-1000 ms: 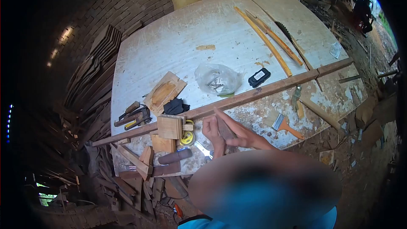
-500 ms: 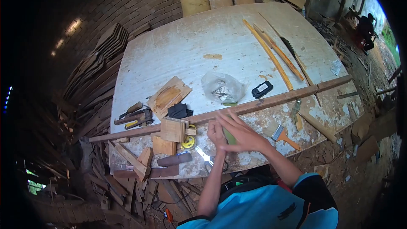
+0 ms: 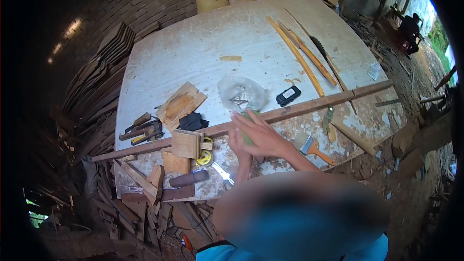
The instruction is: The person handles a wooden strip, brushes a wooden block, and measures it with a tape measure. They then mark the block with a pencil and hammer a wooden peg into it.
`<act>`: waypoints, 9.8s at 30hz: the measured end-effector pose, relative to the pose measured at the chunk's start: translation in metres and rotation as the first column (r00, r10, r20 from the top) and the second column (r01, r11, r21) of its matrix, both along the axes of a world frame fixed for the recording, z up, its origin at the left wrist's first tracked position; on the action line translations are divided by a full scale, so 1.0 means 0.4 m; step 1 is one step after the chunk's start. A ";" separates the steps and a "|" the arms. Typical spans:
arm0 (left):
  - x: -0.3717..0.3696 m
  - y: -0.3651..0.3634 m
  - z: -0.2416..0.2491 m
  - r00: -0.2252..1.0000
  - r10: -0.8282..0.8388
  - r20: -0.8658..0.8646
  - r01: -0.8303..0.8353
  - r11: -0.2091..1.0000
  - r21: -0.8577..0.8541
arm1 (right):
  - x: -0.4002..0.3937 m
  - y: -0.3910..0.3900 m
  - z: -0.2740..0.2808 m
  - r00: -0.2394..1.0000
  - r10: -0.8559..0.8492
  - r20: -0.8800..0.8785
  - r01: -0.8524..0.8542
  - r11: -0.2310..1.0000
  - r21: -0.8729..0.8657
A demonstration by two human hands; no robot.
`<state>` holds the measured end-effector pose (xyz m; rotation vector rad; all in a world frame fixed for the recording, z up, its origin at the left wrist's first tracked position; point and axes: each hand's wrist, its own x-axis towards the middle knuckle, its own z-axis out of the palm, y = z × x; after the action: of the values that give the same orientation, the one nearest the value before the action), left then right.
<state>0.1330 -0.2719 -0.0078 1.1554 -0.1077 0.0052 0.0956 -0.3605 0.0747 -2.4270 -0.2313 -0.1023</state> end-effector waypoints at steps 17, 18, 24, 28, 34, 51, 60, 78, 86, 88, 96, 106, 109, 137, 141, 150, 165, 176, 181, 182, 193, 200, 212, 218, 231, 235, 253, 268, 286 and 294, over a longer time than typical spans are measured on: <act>-0.126 0.357 -0.001 0.730 -0.349 -0.587 0.287 0.937 -0.200 | -0.351 -0.017 -0.232 0.919 0.237 -0.315 0.099 0.636 0.766; -0.123 0.371 -0.015 0.739 -0.334 -0.585 0.346 0.933 -0.096 | -0.346 -0.011 -0.234 0.930 0.227 -0.288 0.157 0.462 0.873; -0.029 0.264 0.102 0.832 -0.552 0.060 0.409 0.681 0.607 | -0.280 -0.094 -0.121 0.999 -0.032 -0.024 0.038 0.948 0.316; 0.017 0.180 0.148 0.647 -0.726 0.232 0.231 0.477 0.848 | -0.201 -0.140 -0.096 0.989 -0.140 0.044 0.106 0.891 0.442; 0.013 0.088 0.157 0.651 -0.713 0.261 0.179 0.478 0.860 | -0.132 -0.089 -0.154 0.991 -0.135 -0.018 0.134 0.942 0.309; 0.040 0.127 0.125 0.742 -0.621 0.254 0.154 0.525 0.837 | -0.087 -0.137 -0.187 0.986 0.033 0.162 -0.043 0.997 0.060; 0.034 0.100 0.166 0.711 -0.682 0.171 0.147 0.382 0.912 | -0.119 -0.268 -0.244 0.975 -0.017 -0.222 0.167 0.715 0.679; 0.065 -0.023 0.216 0.477 -0.876 0.078 0.198 0.194 0.961 | -0.164 -0.254 -0.024 0.941 -0.119 0.317 0.011 0.947 0.322; 0.067 -0.006 0.208 0.530 -0.843 0.092 0.195 0.226 0.954 | -0.147 -0.242 -0.059 0.888 -0.125 0.443 0.057 0.985 0.163; 0.064 -0.010 0.209 0.534 -0.839 0.102 0.188 0.236 0.953 | -0.152 -0.237 -0.113 0.893 -0.188 0.409 0.103 0.970 0.221; 0.065 -0.016 0.207 0.524 -0.845 0.106 0.193 0.239 0.951 | -0.150 -0.215 -0.023 0.899 -0.118 0.421 0.014 0.970 0.242; 0.057 -0.050 0.214 0.389 -0.918 0.080 0.199 0.168 0.965 | -0.176 -0.275 -0.092 0.986 -0.128 0.109 0.057 0.865 0.499; 0.063 -0.067 0.221 0.384 -0.917 0.109 0.176 0.189 0.966 | -0.169 -0.300 -0.100 0.992 -0.121 0.035 0.079 0.813 0.577; 0.058 -0.061 0.237 0.433 -0.896 0.101 0.228 0.217 0.949 | -0.208 -0.215 -0.054 0.914 -0.272 0.301 0.121 0.891 0.437; 0.066 -0.034 0.211 0.458 -0.872 0.174 0.195 0.289 0.937 | -0.203 -0.290 -0.275 0.956 -0.288 0.062 0.227 0.854 0.469; 0.070 -0.024 0.213 0.495 -0.856 0.150 0.181 0.270 0.946 | -0.223 -0.321 -0.263 0.967 -0.253 -0.027 0.241 0.879 0.412; 0.047 -0.050 0.234 0.650 -0.746 0.146 0.177 0.335 0.925 | -0.121 -0.278 -0.301 0.926 -0.376 -0.016 0.262 0.613 0.746; 0.057 -0.046 0.196 0.758 -0.644 0.101 0.210 0.388 0.898 | -0.138 -0.234 -0.368 0.944 -0.327 0.045 0.250 0.797 0.551; 0.063 -0.032 0.162 0.766 -0.642 0.018 0.305 0.388 0.869 | -0.139 -0.173 -0.370 0.852 -0.509 0.125 0.340 0.717 0.608; 0.049 -0.046 0.172 0.742 -0.671 0.005 0.365 0.411 0.835 | -0.148 -0.172 -0.368 0.836 -0.538 0.109 0.359 0.686 0.633; 0.063 -0.048 0.197 0.638 -0.754 -0.156 0.448 0.200 0.871 | -0.190 -0.201 -0.282 0.804 -0.492 0.334 0.274 0.805 0.526; 0.006 -0.064 0.219 0.774 -0.614 -0.155 0.301 0.141 0.943 | -0.122 -0.253 -0.302 0.931 -0.309 0.197 0.155 0.820 0.551; -0.161 -0.066 0.151 0.842 -0.424 0.332 -0.116 0.460 0.880 | -0.116 -0.339 -0.316 0.909 0.120 0.399 -0.234 0.940 0.248; -0.185 -0.110 0.091 0.885 -0.296 0.360 -0.107 0.623 0.775 | -0.088 -0.411 -0.272 0.851 0.191 0.489 -0.284 0.951 0.122; -0.257 -0.202 0.088 0.810 -0.338 0.480 -0.219 0.585 0.781 | -0.154 -0.409 -0.251 0.914 0.156 0.375 -0.287 0.902 0.322; -0.247 -0.197 0.089 0.792 -0.327 0.516 -0.257 0.587 0.767 | -0.266 -0.367 -0.174 0.816 0.226 0.532 -0.343 0.930 0.131; -0.230 -0.155 0.043 0.847 -0.257 0.465 -0.253 0.575 0.778 | -0.146 -0.426 -0.300 0.940 0.019 0.341 -0.117 0.956 0.270; -0.260 -0.186 0.073 0.854 -0.261 0.449 -0.298 0.462 0.835 | -0.197 -0.415 -0.308 0.945 -0.012 0.327 -0.078 0.962 0.262; -0.256 -0.165 0.037 0.851 -0.266 0.453 -0.277 0.506 0.817 | -0.305 -0.404 -0.192 0.931 0.220 0.291 -0.300 0.916 0.268; -0.257 -0.039 -0.192 0.925 0.050 0.377 -0.268 0.790 0.551 | -0.587 -0.662 -0.319 0.874 -0.359 0.326 0.464 0.816 -0.345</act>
<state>0.0302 -0.2874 -0.0848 1.7930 -0.3410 0.3548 -0.1394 -0.6252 -0.0528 -2.8530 0.2018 -0.6145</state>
